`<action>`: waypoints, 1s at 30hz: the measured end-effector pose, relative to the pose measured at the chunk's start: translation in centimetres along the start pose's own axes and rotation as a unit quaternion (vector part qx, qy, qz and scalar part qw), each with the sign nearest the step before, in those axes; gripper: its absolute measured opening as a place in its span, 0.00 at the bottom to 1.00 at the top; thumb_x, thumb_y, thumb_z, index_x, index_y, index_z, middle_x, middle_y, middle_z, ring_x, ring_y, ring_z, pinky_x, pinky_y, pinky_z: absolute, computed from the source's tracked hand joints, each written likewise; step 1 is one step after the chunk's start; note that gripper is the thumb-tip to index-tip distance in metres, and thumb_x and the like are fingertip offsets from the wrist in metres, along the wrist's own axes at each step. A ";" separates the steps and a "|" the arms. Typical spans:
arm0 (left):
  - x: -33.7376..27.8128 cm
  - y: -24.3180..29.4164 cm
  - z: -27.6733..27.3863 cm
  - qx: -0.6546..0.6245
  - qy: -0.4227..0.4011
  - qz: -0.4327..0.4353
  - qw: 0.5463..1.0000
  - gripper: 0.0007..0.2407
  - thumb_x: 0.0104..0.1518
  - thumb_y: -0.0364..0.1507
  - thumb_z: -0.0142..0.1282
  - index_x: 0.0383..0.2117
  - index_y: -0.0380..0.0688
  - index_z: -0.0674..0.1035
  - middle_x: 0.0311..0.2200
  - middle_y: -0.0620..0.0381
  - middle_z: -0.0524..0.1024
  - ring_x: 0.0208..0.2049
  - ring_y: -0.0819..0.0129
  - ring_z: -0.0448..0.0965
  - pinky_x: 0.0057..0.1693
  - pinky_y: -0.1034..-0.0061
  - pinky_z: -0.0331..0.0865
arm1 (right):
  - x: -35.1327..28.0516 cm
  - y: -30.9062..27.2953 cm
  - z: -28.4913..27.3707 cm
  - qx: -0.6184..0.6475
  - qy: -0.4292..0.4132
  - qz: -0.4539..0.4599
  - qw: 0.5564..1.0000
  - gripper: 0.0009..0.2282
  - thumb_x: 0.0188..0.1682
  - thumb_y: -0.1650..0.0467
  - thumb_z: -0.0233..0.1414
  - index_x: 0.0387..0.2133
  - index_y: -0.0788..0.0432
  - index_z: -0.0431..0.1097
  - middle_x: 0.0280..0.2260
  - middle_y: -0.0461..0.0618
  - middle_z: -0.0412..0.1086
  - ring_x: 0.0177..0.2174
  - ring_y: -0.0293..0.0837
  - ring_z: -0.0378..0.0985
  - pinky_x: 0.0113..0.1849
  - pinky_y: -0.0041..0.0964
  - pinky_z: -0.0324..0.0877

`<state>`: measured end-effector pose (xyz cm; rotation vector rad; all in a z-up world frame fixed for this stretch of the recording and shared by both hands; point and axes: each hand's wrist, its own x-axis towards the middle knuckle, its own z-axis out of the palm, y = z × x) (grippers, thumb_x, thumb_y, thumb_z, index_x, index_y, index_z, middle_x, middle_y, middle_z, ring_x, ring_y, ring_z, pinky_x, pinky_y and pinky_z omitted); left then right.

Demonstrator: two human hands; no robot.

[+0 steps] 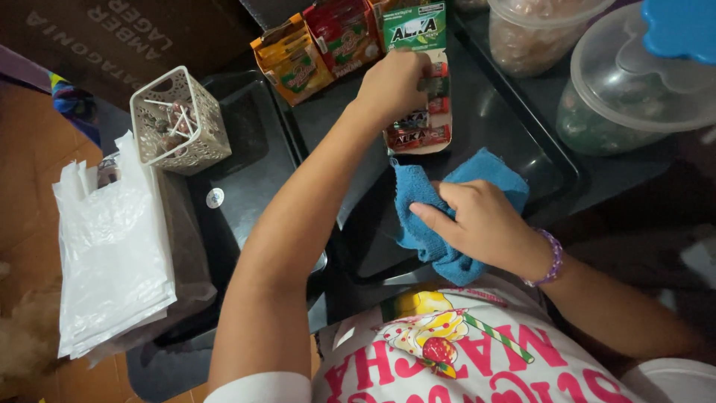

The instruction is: Organizing small product boxes and sorting lollipops into a basket on a counter.

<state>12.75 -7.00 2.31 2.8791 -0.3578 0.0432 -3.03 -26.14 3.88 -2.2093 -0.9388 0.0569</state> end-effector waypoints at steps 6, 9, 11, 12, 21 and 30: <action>0.0 0.3 -0.8 -0.037 0.056 0.009 0.998 0.05 0.39 0.24 0.56 0.22 0.48 0.75 0.27 0.53 0.75 0.28 0.51 0.75 0.28 0.58 0.66 | 0.0 -0.1 -0.2 0.023 -0.001 -0.001 1.000 0.15 0.47 0.63 0.50 0.16 0.57 0.61 0.13 0.48 0.64 0.16 0.48 0.67 0.24 0.42 0.59; 0.1 0.4 -1.1 -0.118 0.038 -0.020 0.992 0.03 0.39 0.26 0.60 0.16 0.45 0.76 0.16 0.55 0.74 0.20 0.64 0.73 0.22 0.64 0.59 | -0.1 0.0 0.0 0.016 0.007 -0.007 1.000 0.15 0.47 0.62 0.50 0.16 0.58 0.61 0.12 0.48 0.63 0.15 0.48 0.68 0.23 0.43 0.58; -0.1 1.0 -1.5 -0.254 -0.018 -0.106 0.961 0.06 0.45 0.32 0.64 0.21 0.44 0.84 0.21 0.54 0.81 0.24 0.73 0.78 0.31 0.71 0.71 | 0.0 0.0 0.0 0.016 -0.004 -0.002 1.000 0.14 0.47 0.62 0.50 0.17 0.57 0.62 0.13 0.48 0.65 0.16 0.47 0.69 0.24 0.43 0.59; -0.1 1.3 -1.6 -0.255 -0.018 -0.107 0.961 0.06 0.45 0.32 0.64 0.21 0.44 0.84 0.21 0.54 0.81 0.24 0.73 0.78 0.31 0.71 0.71 | 0.0 -0.1 -0.1 0.016 -0.006 -0.003 1.000 0.14 0.47 0.62 0.50 0.17 0.57 0.62 0.13 0.48 0.65 0.16 0.47 0.69 0.24 0.43 0.59; 0.2 1.6 1.5 -0.098 0.083 -0.103 0.986 0.16 0.43 0.22 0.52 0.09 0.48 0.55 0.12 0.58 0.52 0.17 0.65 0.54 0.26 0.64 0.46 | 0.0 -0.1 -0.1 0.026 -0.001 -0.012 1.000 0.13 0.47 0.63 0.49 0.18 0.58 0.63 0.14 0.49 0.66 0.17 0.49 0.70 0.24 0.43 0.59; -2.6 1.6 0.2 -0.088 0.052 0.033 0.994 0.05 0.39 0.26 0.57 0.21 0.50 0.74 0.27 0.57 0.75 0.31 0.53 0.74 0.28 0.58 0.64 | 0.0 -0.1 0.0 0.013 -0.012 -0.006 1.000 0.15 0.48 0.62 0.50 0.16 0.58 0.60 0.13 0.47 0.63 0.15 0.45 0.67 0.23 0.41 0.60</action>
